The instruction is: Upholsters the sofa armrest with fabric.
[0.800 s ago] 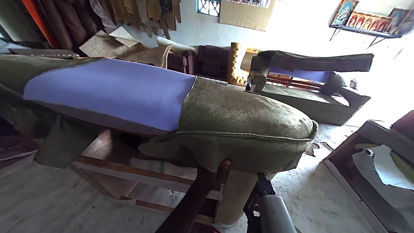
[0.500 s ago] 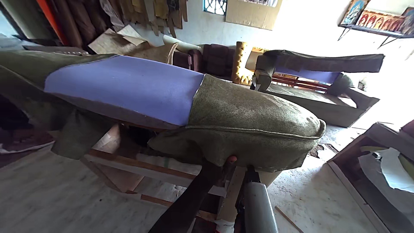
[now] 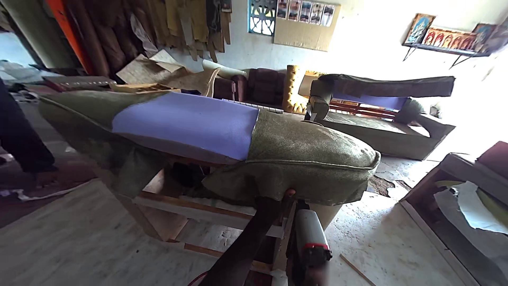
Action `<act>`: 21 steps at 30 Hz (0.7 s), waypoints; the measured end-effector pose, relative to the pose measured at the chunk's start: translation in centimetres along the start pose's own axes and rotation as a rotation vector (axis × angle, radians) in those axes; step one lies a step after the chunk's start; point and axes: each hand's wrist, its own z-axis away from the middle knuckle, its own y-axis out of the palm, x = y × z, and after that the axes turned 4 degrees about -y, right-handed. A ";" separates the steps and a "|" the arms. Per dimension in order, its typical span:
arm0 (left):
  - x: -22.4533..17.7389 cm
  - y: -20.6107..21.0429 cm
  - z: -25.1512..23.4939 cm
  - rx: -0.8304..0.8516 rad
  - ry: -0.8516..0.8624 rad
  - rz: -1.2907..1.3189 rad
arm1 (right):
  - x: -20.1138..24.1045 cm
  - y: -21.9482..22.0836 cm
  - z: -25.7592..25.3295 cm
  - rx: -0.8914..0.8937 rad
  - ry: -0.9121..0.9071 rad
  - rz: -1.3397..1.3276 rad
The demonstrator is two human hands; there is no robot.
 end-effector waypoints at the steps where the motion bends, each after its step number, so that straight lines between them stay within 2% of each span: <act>1: 0.8 0.7 0.5 -0.076 0.015 0.062 | 0.5 -0.4 0.6 -0.013 0.055 -0.048; 3: -0.2 -1.0 1.3 0.059 -0.162 0.243 | 2.1 -1.3 1.6 -0.026 0.159 -0.140; 5: -1.9 -3.2 2.0 0.138 -0.368 0.512 | 3.2 -1.9 2.2 -0.067 0.185 -0.237; 8: -3.4 -4.2 2.2 0.067 -0.570 1.127 | 5.0 -2.3 2.4 -0.063 0.176 -0.236; 9: -3.9 -4.3 2.1 0.035 -0.595 1.197 | 5.4 -2.2 2.3 -0.074 0.171 -0.226; 11: -4.2 -4.4 2.2 -0.052 -0.535 0.968 | 5.1 -2.2 1.9 -0.059 0.135 -0.227; 13: -3.0 -3.8 2.4 -0.162 -0.297 0.740 | 2.9 -3.1 1.7 0.015 0.045 -0.253; 15: -1.1 -2.6 2.2 -0.229 -0.117 0.673 | 1.2 -3.4 2.1 0.056 -0.017 -0.254; 17: 1.1 -1.3 1.6 -0.249 -0.024 0.592 | 0.4 -2.5 1.3 0.051 -0.005 -0.269; 18: 2.1 -1.2 1.2 -0.210 -0.009 0.513 | 0.3 -1.7 0.4 0.062 0.003 -0.276; 19: 2.6 -1.7 0.7 -0.097 -0.059 0.448 | 0.1 -1.1 -0.3 0.077 0.010 -0.308; 21: 2.0 -4.4 -1.1 0.361 -0.402 0.490 | 0.0 -0.1 -1.4 0.146 0.026 -0.386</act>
